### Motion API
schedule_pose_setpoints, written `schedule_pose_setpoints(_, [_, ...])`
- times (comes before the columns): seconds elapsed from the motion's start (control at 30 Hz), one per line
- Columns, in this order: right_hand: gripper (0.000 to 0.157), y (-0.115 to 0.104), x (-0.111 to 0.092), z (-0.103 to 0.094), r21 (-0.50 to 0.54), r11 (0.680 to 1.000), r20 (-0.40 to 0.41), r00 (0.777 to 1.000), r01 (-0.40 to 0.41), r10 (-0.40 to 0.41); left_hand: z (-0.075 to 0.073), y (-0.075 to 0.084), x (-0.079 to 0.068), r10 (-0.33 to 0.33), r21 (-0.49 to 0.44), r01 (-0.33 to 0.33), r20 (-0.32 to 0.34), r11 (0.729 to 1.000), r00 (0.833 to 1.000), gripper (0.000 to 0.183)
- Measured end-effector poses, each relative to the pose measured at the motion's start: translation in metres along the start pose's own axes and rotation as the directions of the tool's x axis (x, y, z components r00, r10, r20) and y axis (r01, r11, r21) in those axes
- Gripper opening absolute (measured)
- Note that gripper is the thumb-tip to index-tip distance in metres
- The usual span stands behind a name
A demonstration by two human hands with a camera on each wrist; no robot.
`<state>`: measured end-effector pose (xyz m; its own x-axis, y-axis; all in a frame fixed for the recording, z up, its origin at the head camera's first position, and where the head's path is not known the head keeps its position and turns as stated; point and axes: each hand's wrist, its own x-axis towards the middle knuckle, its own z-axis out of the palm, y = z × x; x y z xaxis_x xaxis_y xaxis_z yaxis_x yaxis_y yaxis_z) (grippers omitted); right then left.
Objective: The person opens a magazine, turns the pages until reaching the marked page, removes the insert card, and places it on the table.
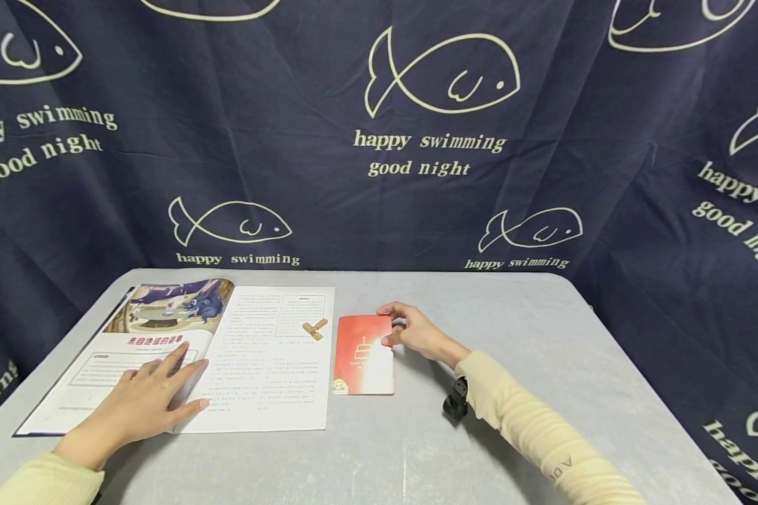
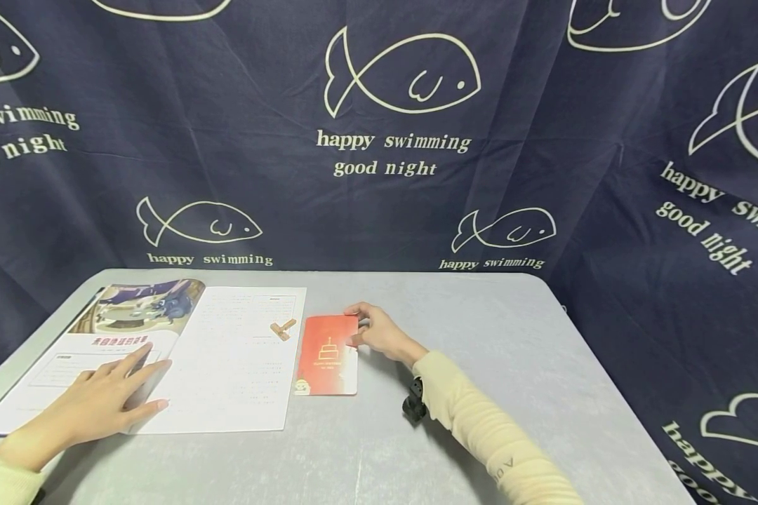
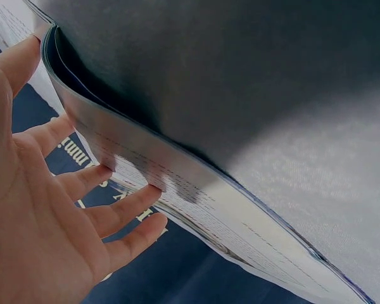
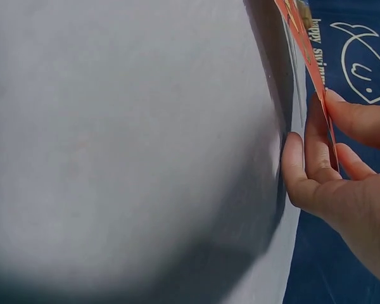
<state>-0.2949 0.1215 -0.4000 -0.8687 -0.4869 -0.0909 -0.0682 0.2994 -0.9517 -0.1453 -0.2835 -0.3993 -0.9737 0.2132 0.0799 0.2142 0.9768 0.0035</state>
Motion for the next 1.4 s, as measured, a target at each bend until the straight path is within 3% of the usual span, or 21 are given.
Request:
schedule_pose_setpoints(0.37, [0.053,0.001,-0.001,-0.002,-0.075,0.997,-0.015,1.0,-0.02,0.019,0.001,-0.001,0.0,-0.006,0.005,0.006,0.015,1.0,1.0,0.067])
schedule_pose_setpoints(0.8, [0.052,0.004,-0.002,-0.003,-0.288,0.956,-0.053,0.996,0.049,-0.067,-0.001,0.001,0.001,0.004,0.005,-0.004,0.004,1.0,1.0,0.067])
schedule_pose_setpoints(1.13, [0.054,0.001,-0.006,-0.01,-0.287,0.958,-0.071,0.997,0.009,-0.031,0.0,0.002,0.003,0.013,0.017,-0.013,-0.013,1.0,1.0,0.067])
schedule_pose_setpoints(1.4, [0.056,-0.003,-0.016,-0.024,-0.306,0.951,-0.038,0.998,0.042,-0.056,-0.004,0.002,0.004,0.023,0.044,-0.022,-0.023,0.999,0.999,0.069])
